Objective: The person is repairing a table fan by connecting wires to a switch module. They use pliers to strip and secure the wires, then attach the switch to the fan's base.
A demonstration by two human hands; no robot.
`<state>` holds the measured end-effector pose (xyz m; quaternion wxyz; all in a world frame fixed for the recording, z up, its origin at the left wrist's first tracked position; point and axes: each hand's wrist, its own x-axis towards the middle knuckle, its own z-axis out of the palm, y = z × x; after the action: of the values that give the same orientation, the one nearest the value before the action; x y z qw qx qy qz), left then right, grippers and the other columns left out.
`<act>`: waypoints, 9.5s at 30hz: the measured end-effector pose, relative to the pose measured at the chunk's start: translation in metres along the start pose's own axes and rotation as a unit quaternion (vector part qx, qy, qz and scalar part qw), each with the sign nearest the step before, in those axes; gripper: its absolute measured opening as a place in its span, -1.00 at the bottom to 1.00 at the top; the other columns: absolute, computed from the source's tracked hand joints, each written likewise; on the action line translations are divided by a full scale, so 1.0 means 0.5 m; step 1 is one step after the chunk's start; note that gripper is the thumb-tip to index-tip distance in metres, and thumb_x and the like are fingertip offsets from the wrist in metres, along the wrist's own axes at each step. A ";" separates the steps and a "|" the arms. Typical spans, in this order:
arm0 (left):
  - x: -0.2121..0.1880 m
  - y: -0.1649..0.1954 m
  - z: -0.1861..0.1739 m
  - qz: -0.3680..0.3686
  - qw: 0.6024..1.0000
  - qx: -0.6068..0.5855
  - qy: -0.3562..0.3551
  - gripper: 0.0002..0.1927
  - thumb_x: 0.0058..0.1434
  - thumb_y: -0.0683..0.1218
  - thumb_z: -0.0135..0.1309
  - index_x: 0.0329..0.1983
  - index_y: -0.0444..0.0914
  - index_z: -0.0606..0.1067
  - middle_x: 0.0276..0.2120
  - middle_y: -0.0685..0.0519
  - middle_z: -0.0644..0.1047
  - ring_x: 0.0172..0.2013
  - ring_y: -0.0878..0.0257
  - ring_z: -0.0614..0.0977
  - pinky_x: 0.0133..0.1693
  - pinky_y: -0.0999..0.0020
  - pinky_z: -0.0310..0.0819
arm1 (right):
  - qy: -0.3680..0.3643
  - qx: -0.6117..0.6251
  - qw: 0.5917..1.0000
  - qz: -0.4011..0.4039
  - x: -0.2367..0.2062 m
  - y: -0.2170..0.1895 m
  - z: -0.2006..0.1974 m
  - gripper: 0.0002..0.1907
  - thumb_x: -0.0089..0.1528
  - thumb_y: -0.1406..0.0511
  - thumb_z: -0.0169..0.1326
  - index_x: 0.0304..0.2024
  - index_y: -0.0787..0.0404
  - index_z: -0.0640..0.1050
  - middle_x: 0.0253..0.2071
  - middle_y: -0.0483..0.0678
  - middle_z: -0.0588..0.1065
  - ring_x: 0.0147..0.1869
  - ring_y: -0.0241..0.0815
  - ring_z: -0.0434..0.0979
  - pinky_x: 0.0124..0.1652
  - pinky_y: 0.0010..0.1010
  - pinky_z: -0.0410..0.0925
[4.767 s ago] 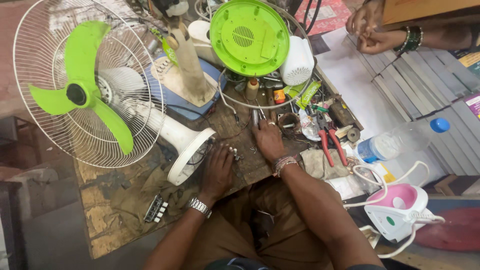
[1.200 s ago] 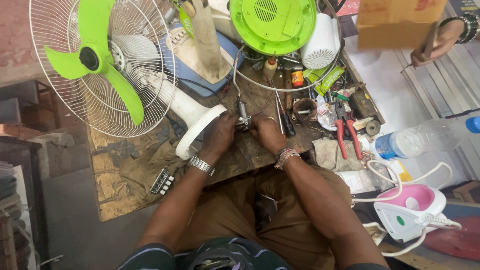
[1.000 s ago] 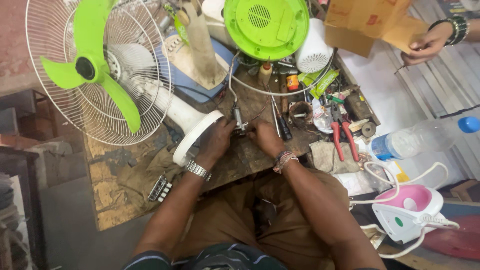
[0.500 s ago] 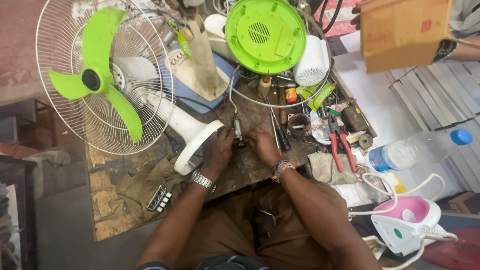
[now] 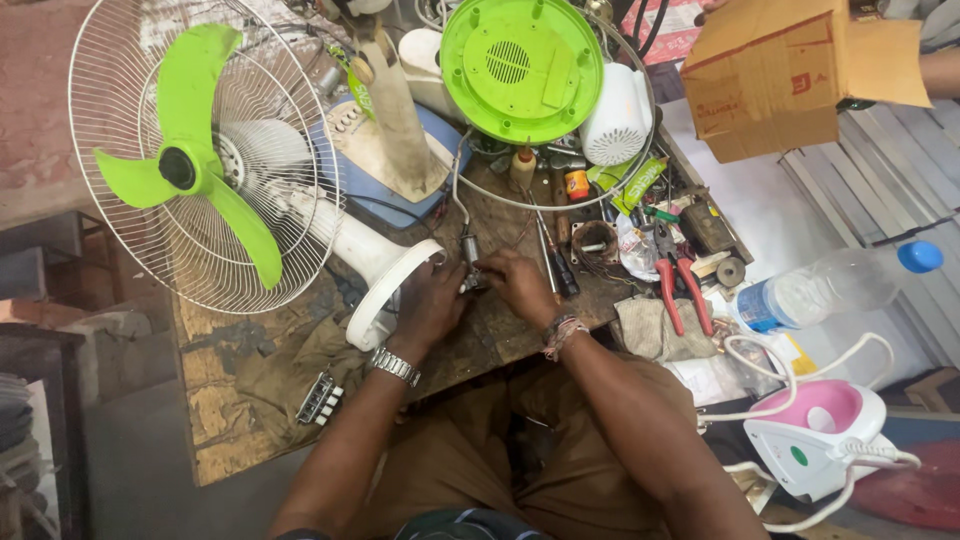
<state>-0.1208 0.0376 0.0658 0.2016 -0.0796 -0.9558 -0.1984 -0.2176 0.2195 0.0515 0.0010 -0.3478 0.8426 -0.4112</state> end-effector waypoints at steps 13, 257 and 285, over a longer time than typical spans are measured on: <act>-0.003 0.024 0.032 -0.057 0.995 -0.048 0.072 -0.49 0.03 -0.05 0.27 0.07 -0.25 0.49 -0.05 -0.10 0.50 0.00 -0.11 0.44 0.00 -0.10 0.27 | 0.004 -0.029 0.999 -0.015 0.010 -0.046 -0.059 -0.82 0.15 0.38 0.27 -0.18 0.24 0.68 -0.25 0.07 0.59 -0.16 0.05 0.61 -0.15 -0.22 0.45; 0.047 0.043 -0.085 0.039 0.984 -0.176 0.015 -0.76 0.13 -0.25 0.17 -0.11 -0.30 0.57 -0.25 -0.12 0.56 -0.16 -0.12 0.57 -0.12 0.06 0.47 | -0.098 0.090 0.983 0.129 -0.001 0.030 -0.006 -0.36 0.00 0.32 0.42 0.12 0.25 0.53 -0.05 0.06 0.62 0.00 -0.10 0.63 0.01 -0.32 0.45; 0.042 0.095 -0.083 0.013 0.999 -0.019 0.041 -0.63 0.14 -0.14 0.23 0.04 -0.25 0.58 0.14 -0.12 0.51 0.23 -0.15 0.43 0.06 -0.01 0.42 | -0.046 0.172 0.963 0.202 -0.007 0.000 -0.056 -0.84 0.19 0.46 0.21 -0.17 0.36 0.64 -0.41 -0.01 0.63 -0.41 -0.30 0.64 -0.39 -0.46 0.50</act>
<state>-0.1141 0.0651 0.1258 0.2417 -0.0879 -0.9418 -0.2165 -0.2227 0.2408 0.0690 0.1826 -0.1831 0.8112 -0.5245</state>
